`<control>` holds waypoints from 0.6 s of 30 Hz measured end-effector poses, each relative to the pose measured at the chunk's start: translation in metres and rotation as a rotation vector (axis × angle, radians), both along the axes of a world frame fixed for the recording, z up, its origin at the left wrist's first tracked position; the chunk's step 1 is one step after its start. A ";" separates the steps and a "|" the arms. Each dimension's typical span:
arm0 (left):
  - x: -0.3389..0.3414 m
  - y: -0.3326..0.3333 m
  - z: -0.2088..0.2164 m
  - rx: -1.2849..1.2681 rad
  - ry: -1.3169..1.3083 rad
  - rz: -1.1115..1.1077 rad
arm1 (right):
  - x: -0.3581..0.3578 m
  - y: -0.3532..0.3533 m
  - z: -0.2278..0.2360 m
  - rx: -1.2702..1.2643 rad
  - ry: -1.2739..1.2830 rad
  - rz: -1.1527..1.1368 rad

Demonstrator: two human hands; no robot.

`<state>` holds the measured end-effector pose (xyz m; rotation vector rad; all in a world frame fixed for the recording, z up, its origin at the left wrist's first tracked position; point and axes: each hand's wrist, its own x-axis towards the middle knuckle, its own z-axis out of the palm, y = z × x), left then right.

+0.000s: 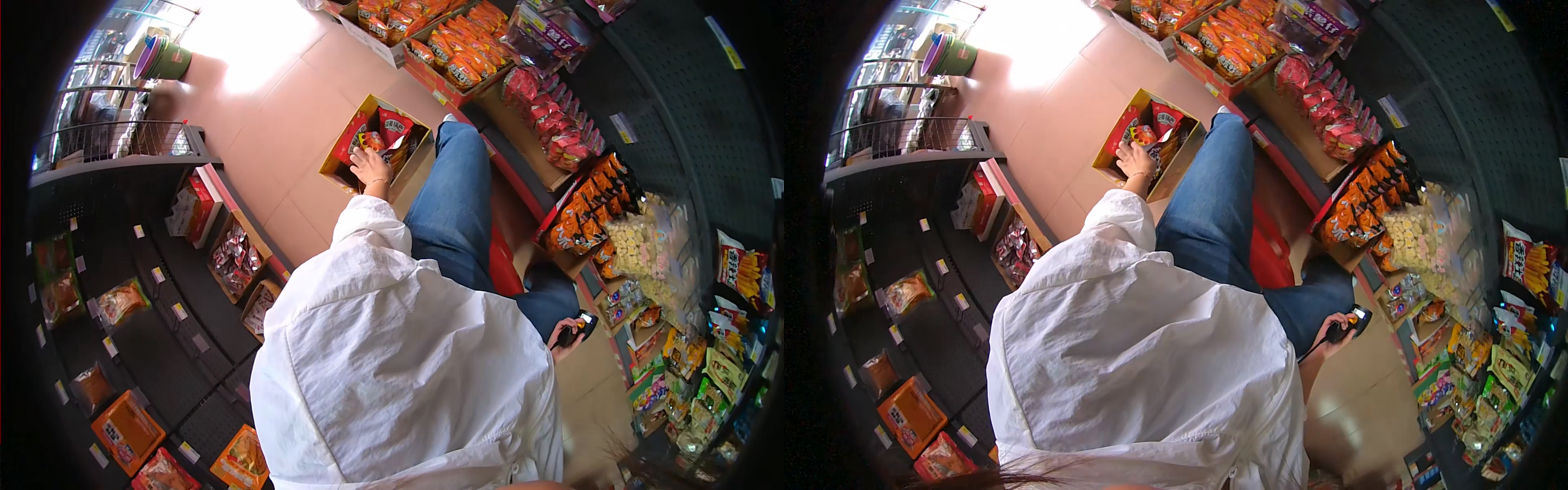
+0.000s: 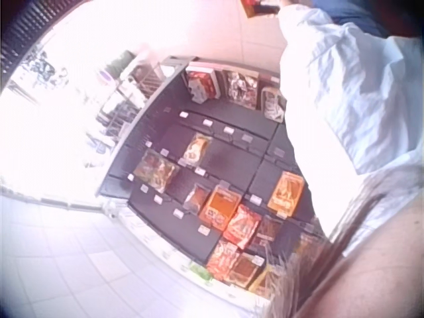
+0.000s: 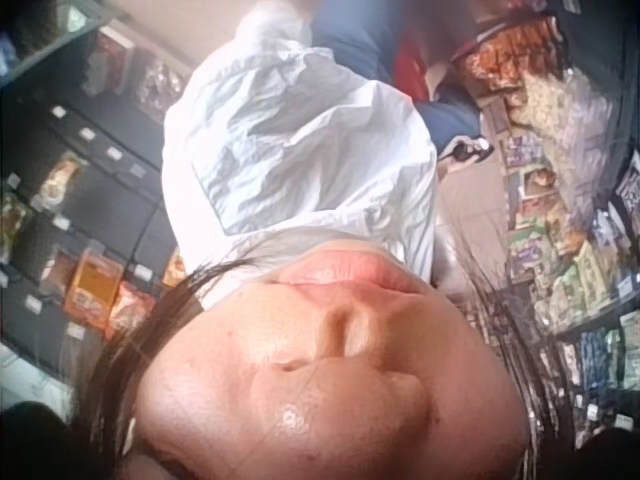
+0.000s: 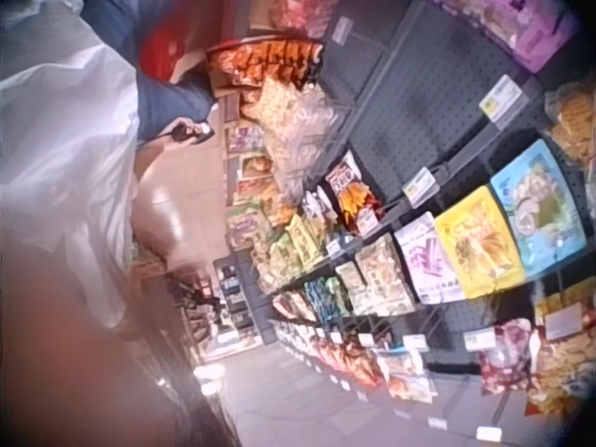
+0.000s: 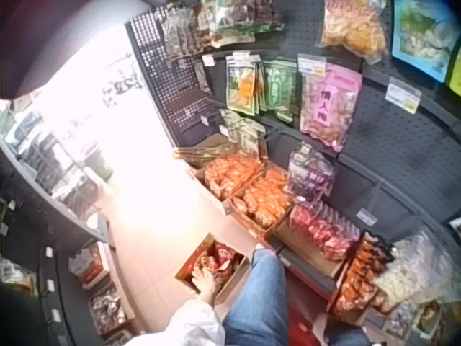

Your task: The person scans barcodes on snack packages, including peanuts, fries packaging, and turkey-flavored noodles, with a barcode scanner, then places the items on shelves.

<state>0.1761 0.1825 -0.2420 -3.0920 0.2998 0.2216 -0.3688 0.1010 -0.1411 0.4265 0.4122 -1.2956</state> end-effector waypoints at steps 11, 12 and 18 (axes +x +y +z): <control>0.007 -0.001 -0.040 0.237 0.229 -0.328 | -0.001 -0.002 -0.005 0.046 0.139 -0.031; 0.006 -0.006 -0.039 0.230 0.255 -0.359 | -0.001 -0.002 -0.005 0.059 0.125 -0.043; 0.028 -0.009 -0.001 0.153 0.226 -0.486 | 0.001 0.000 -0.001 0.050 0.174 -0.034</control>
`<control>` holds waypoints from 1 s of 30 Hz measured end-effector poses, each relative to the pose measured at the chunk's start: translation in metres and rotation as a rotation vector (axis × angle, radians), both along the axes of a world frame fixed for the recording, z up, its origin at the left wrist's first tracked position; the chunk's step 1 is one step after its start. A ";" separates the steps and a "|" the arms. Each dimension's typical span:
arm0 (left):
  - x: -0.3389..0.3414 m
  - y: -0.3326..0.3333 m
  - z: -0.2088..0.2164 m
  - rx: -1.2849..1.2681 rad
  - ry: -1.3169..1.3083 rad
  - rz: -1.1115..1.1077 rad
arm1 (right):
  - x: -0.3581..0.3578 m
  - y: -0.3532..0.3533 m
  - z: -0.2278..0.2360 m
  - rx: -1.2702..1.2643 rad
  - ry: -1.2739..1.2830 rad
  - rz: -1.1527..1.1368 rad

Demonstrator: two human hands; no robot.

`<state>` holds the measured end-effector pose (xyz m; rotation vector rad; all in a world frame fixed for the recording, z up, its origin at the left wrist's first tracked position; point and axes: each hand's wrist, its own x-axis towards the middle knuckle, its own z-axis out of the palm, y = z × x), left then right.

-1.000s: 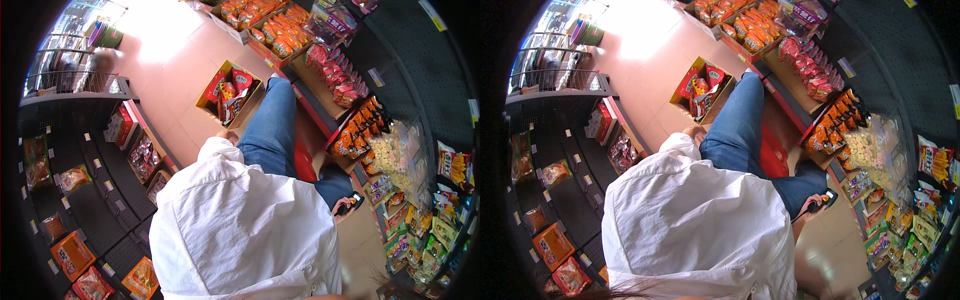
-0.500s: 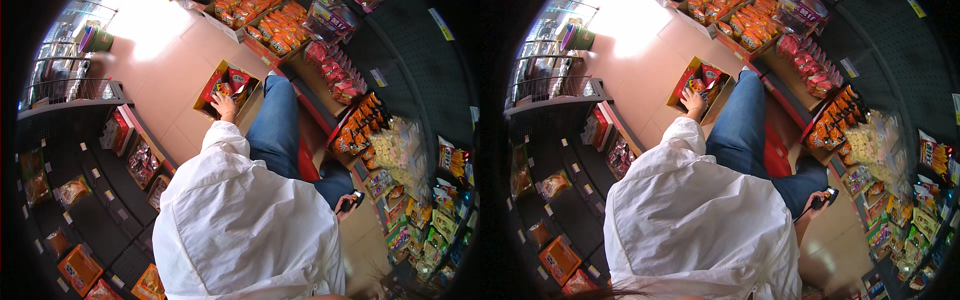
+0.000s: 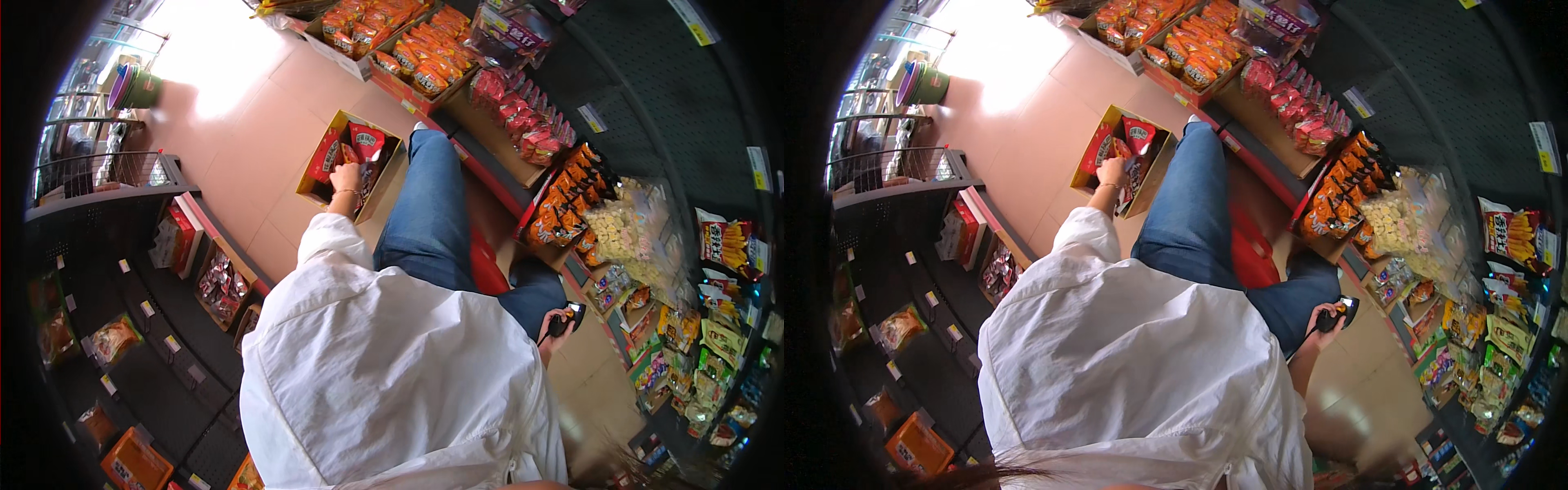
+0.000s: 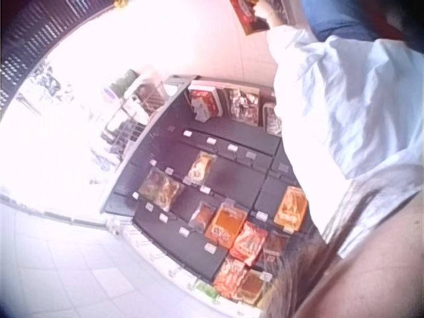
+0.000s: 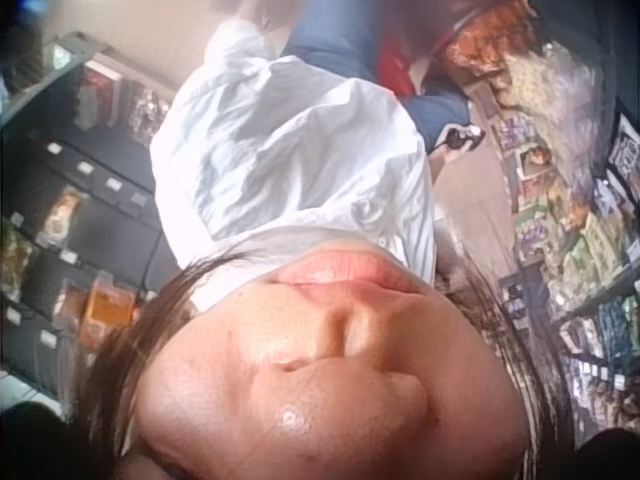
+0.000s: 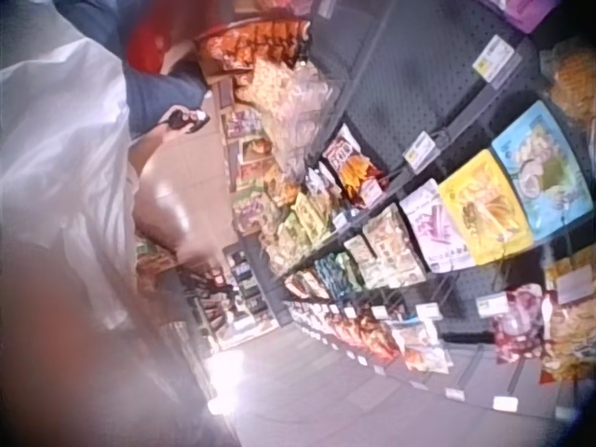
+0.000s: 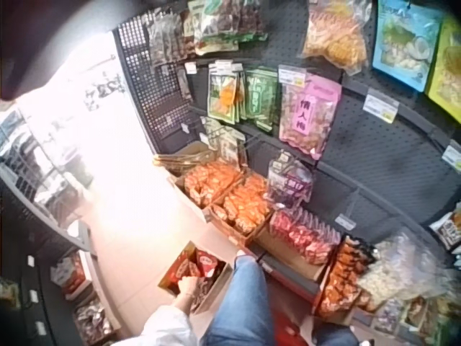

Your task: The person scans barcodes on snack packages, including peanuts, fries packaging, and turkey-flavored noodles, with a barcode scanner, then places the items on shelves.

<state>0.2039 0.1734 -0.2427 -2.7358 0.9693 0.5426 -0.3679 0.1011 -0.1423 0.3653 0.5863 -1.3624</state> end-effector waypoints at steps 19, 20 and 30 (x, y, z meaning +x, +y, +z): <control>-0.057 -0.098 0.298 -1.249 0.260 -0.475 | -0.005 0.000 -0.009 -0.091 -0.101 0.009; -0.070 -0.104 0.306 -1.290 0.310 -0.508 | -0.007 0.000 -0.008 -0.072 0.030 0.053; -0.155 -0.131 0.341 -1.418 0.506 -0.729 | 0.015 -0.012 0.001 0.186 0.492 0.227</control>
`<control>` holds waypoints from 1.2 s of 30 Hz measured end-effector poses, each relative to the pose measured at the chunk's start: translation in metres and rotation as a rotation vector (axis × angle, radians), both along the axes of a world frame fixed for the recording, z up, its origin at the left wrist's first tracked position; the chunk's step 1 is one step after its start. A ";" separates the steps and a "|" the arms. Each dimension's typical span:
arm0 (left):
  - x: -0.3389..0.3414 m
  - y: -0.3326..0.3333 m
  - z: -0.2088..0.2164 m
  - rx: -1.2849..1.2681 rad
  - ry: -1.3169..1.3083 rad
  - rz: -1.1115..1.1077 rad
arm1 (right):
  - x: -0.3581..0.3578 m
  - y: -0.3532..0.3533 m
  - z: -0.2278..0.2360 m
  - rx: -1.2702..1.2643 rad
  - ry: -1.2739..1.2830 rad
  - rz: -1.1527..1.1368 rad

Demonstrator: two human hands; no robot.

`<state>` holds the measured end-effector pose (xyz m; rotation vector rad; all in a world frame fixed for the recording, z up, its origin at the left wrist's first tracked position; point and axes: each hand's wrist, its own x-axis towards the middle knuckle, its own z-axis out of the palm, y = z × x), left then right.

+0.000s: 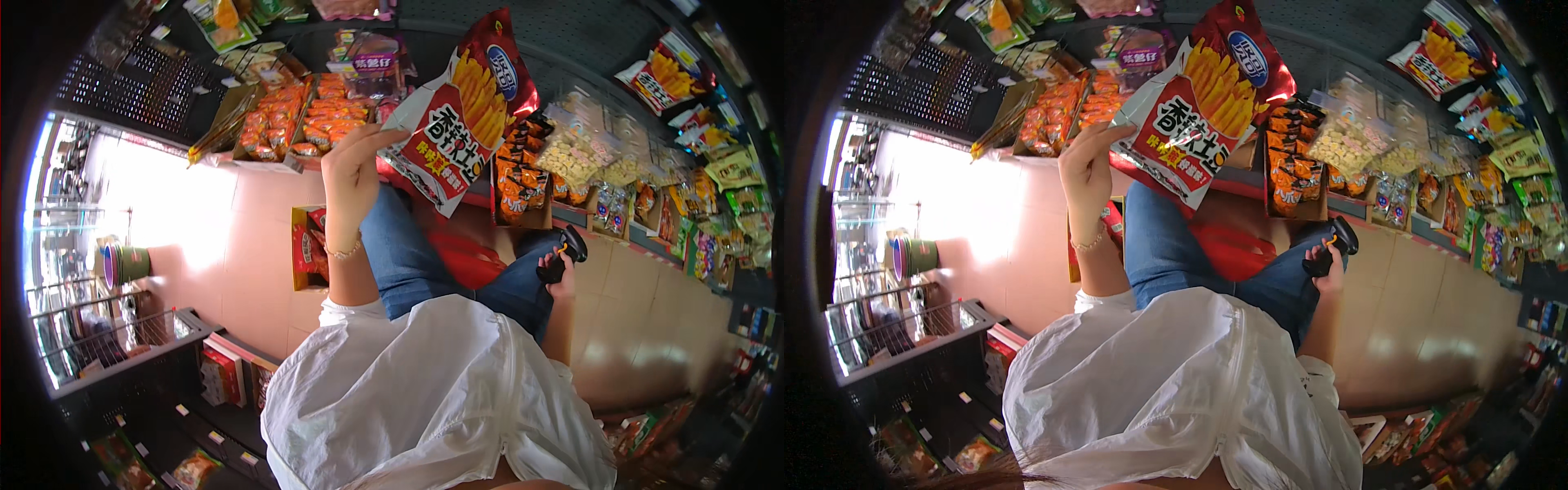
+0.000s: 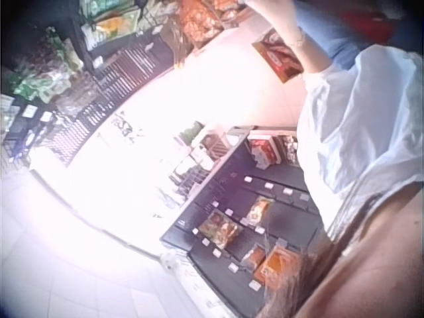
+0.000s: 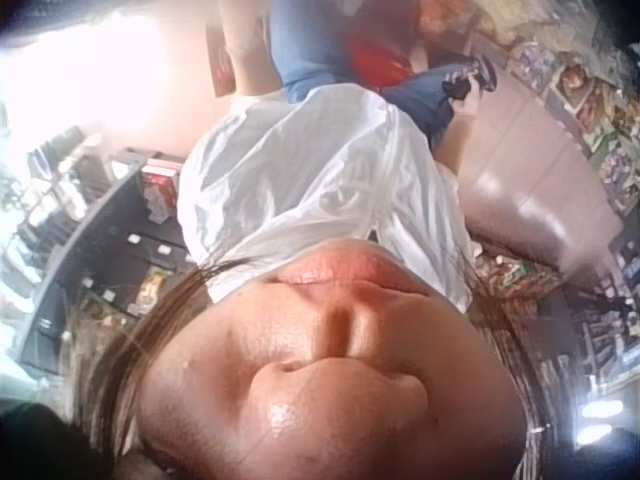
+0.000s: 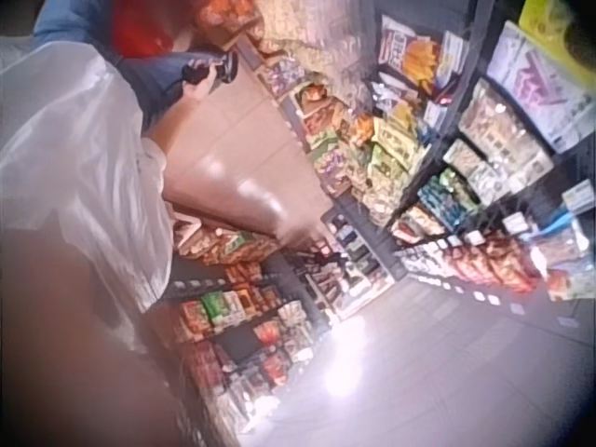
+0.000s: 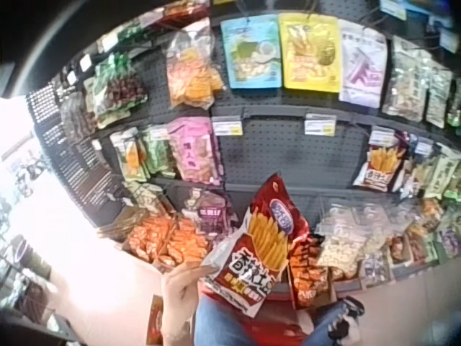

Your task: The person scans barcodes on snack packages, including peanuts, fries packaging, and turkey-flavored noodles, with a barcode scanner, then places the items on shelves.

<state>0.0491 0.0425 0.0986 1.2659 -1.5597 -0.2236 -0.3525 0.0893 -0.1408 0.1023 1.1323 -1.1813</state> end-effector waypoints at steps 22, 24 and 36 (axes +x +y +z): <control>-0.057 -0.041 -0.077 -0.021 0.804 -0.224 | -0.010 0.010 -0.002 -0.140 -0.022 -0.095; -0.072 -0.047 -0.109 0.197 1.343 -0.264 | -0.013 0.012 -0.010 -0.153 -0.086 -0.129; -0.132 -0.047 -0.125 0.531 2.279 -1.639 | -0.013 0.012 -0.002 -0.198 -0.141 -0.058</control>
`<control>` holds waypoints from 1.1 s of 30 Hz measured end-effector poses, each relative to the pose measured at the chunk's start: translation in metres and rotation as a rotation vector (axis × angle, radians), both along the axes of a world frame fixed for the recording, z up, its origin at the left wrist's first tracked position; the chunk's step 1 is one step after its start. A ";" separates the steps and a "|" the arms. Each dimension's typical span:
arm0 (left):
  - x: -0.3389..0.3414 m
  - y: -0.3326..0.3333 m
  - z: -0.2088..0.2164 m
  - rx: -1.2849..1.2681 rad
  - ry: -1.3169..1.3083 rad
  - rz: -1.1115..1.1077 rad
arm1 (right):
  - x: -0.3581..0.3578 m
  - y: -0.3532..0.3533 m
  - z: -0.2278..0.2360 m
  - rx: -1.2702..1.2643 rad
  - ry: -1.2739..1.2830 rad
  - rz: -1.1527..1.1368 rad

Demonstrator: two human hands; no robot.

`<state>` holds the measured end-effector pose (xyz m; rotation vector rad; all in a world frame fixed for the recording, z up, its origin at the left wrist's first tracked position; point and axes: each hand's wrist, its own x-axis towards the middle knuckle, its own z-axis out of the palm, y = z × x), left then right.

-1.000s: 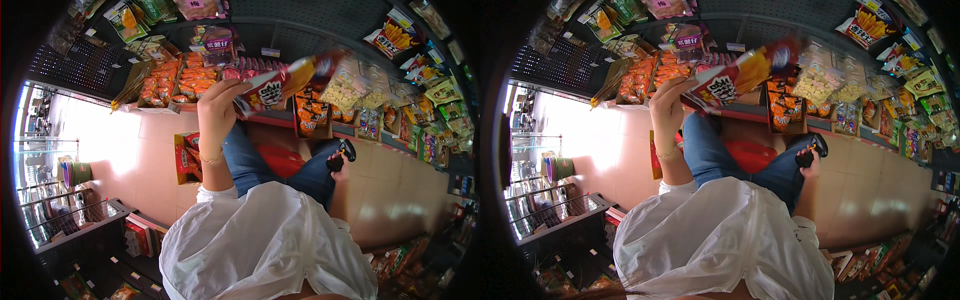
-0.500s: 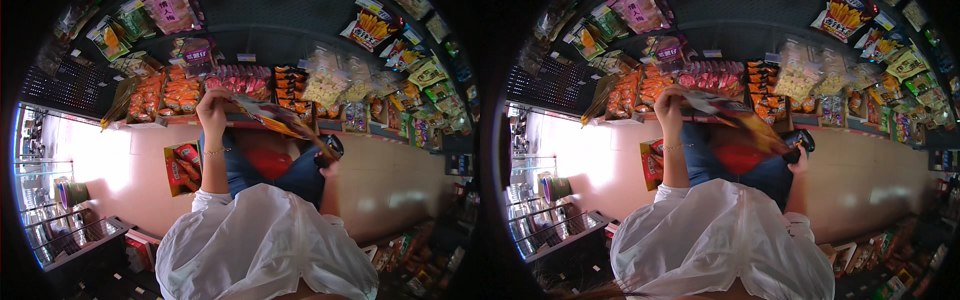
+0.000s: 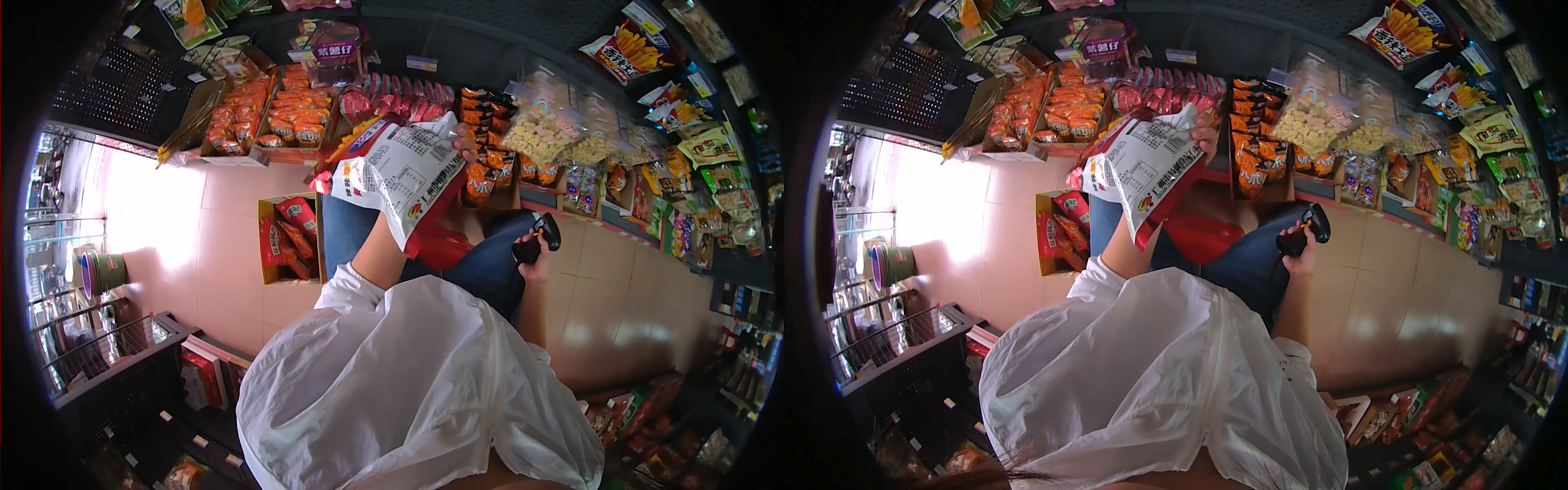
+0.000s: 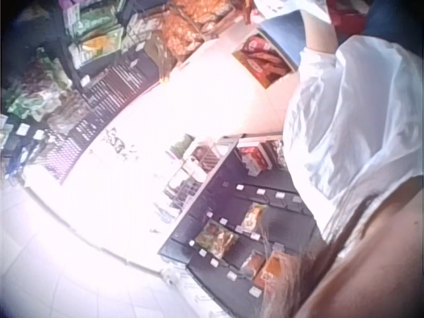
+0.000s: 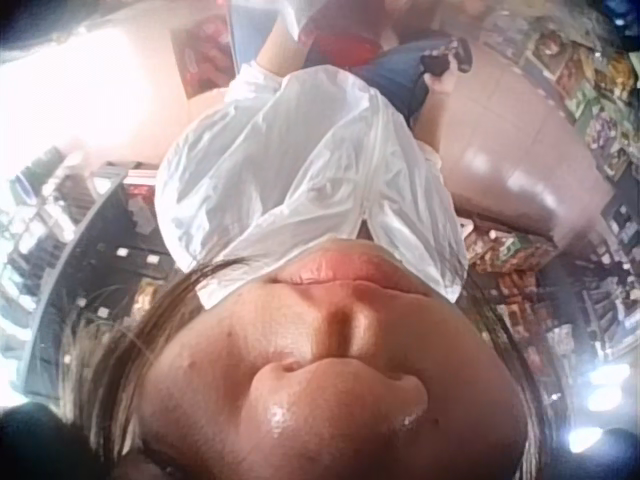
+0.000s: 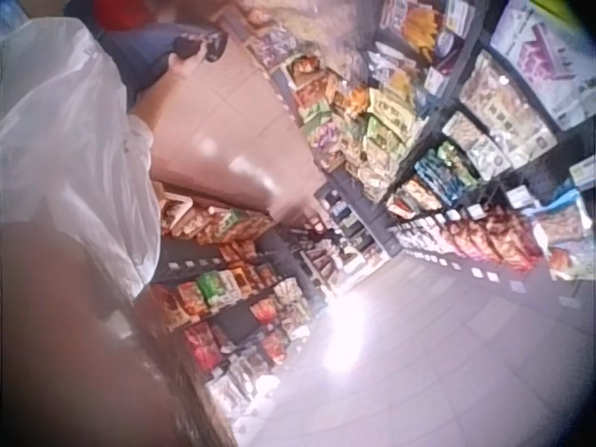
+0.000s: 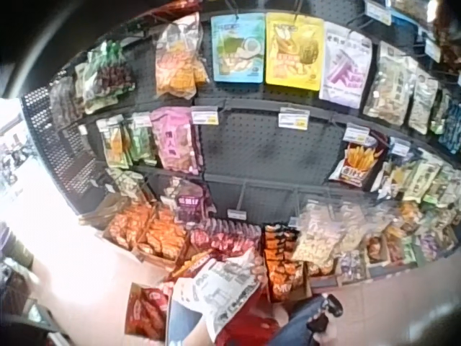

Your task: The person scans barcodes on snack packages, including peanuts, fries packaging, and turkey-flavored noodles, with a barcode scanner, then places the items on shelves.

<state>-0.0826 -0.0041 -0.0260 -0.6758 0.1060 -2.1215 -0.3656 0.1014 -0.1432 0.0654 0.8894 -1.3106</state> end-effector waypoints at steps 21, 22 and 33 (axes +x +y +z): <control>0.021 0.022 0.018 -0.015 -0.671 0.169 | 0.110 -0.006 0.177 -0.694 0.419 0.897; 0.022 0.022 0.019 -0.024 -0.642 0.143 | 0.110 -0.005 0.177 -0.664 0.456 0.886; 0.022 0.011 -0.012 -0.163 -1.204 0.167 | 0.077 -0.012 0.130 -0.458 0.184 0.464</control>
